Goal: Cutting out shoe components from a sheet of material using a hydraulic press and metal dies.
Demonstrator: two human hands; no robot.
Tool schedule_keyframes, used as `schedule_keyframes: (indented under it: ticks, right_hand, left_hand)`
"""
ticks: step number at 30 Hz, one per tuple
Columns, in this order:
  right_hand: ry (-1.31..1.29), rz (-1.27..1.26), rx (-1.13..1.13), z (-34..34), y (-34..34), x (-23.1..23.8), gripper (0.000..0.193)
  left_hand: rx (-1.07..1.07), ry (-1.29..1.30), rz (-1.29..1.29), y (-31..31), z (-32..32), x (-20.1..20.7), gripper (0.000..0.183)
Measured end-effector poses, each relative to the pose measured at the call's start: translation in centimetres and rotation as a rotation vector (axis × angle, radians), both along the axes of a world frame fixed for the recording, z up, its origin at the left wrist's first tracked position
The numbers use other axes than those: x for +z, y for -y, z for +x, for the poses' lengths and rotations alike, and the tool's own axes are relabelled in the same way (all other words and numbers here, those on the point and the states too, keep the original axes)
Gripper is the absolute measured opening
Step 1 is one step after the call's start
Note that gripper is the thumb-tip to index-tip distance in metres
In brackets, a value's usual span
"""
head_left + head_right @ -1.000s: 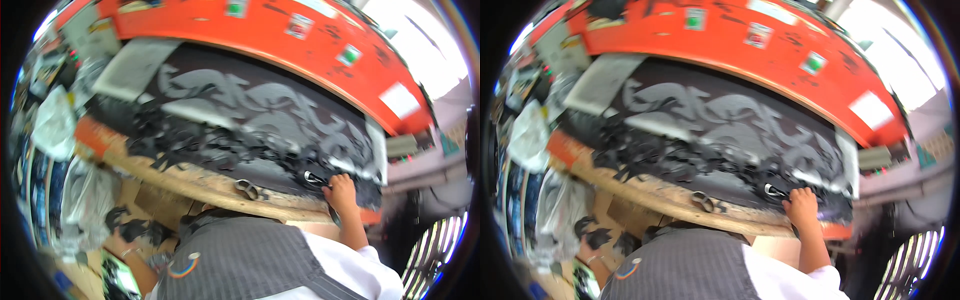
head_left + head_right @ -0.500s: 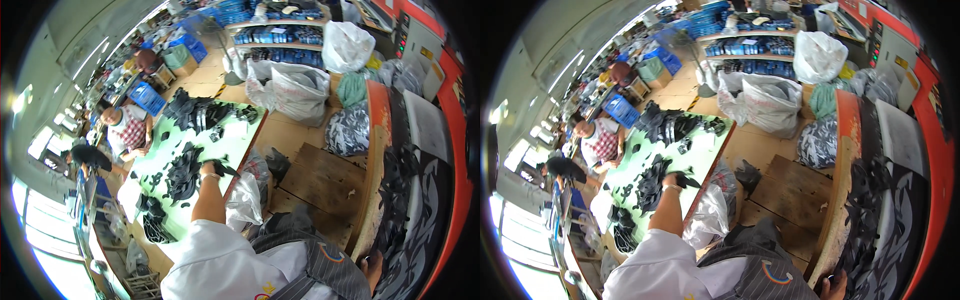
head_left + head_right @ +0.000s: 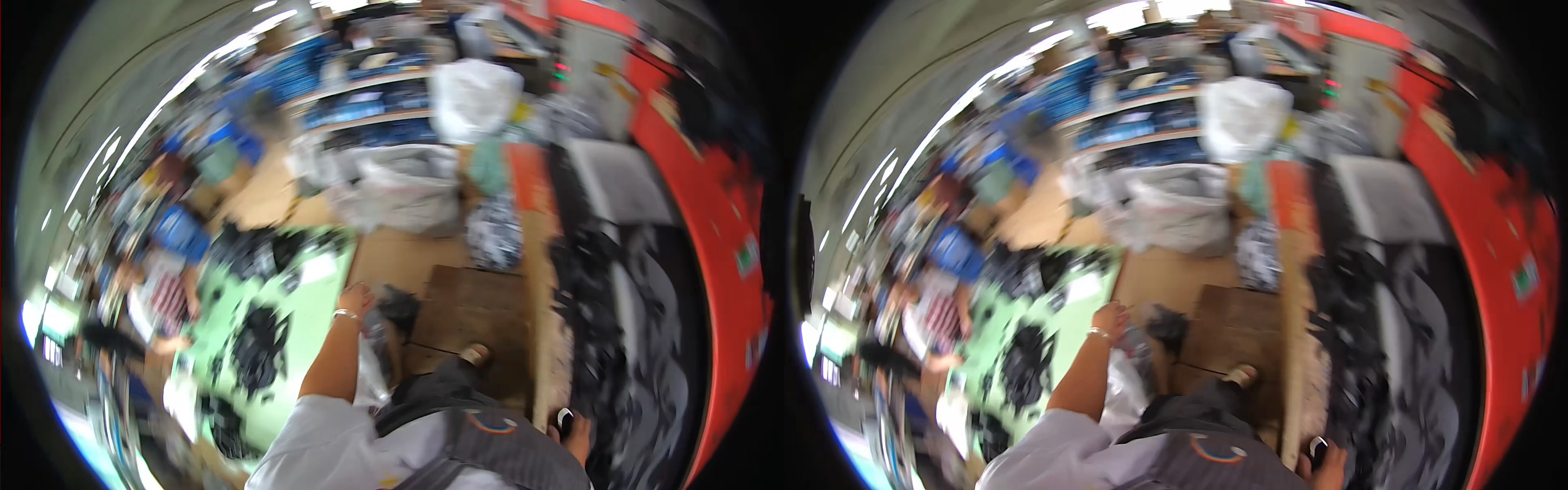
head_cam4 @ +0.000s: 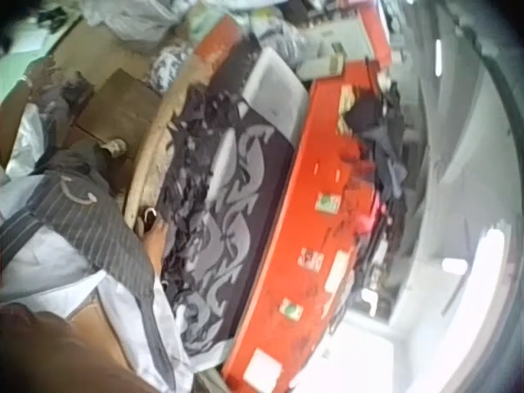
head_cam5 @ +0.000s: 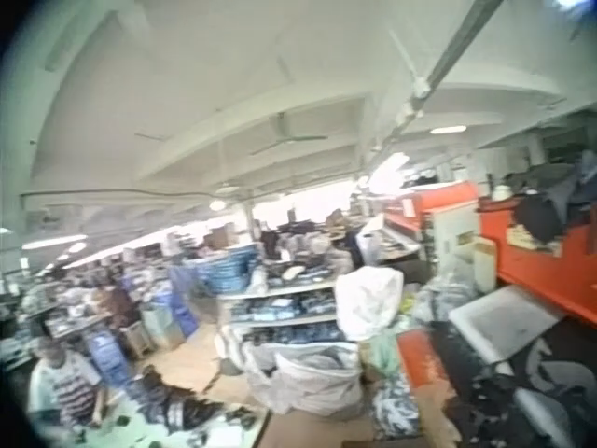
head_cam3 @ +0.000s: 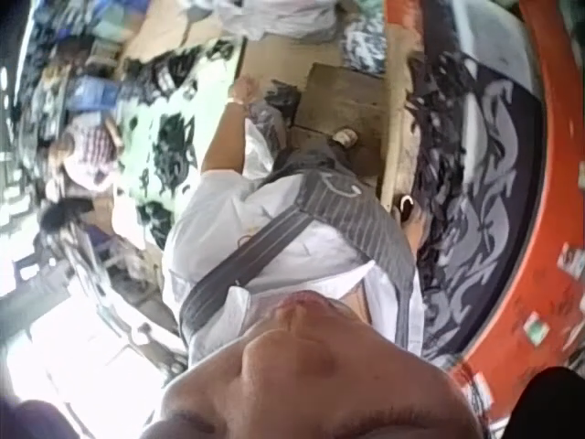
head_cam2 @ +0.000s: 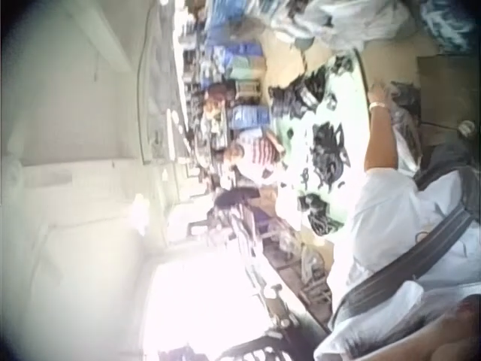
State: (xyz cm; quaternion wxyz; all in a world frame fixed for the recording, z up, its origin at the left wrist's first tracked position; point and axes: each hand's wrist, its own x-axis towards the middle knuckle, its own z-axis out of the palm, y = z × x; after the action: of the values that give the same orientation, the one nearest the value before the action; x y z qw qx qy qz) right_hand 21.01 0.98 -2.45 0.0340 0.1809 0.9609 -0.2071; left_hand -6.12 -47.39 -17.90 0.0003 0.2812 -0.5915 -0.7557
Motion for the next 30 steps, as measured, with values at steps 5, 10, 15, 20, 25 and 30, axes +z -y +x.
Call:
schedule_keyframes:
  ticks: [5, 10, 15, 20, 25, 30]
  right_hand:
    - [0.107, -0.201, -0.018, -6.5, 1.9, 3.3, 0.046]
    - [0.135, -0.247, -0.269, -8.7, 1.9, 2.8, 0.044]
    - [0.179, -0.222, -0.535, -11.1, 4.3, 3.1, 0.045]
    - [0.017, -0.339, -0.915, -16.6, 4.6, 4.8, 0.041]
    - [-0.219, -0.377, -0.806, -26.2, 0.9, 4.4, 0.042]
    - [-0.387, -0.243, -0.581, -41.6, -4.3, 3.5, 0.041]
  left_hand:
    - [-0.307, -0.177, -0.24, -13.9, -14.0, 10.3, 0.022]
    - [-0.93, -0.762, -0.515, -34.4, -22.9, 15.4, 0.02]
    - [-1.428, -1.242, -0.675, -47.4, -27.1, 15.6, 0.035]
    - [-1.801, -1.269, -1.335, -47.2, -30.3, 14.7, 0.067]
    - [-2.168, -1.267, -1.239, -41.0, -33.6, 12.8, 0.065]
    - [-2.042, -1.25, -0.811, -39.7, -36.1, 14.2, 0.045]
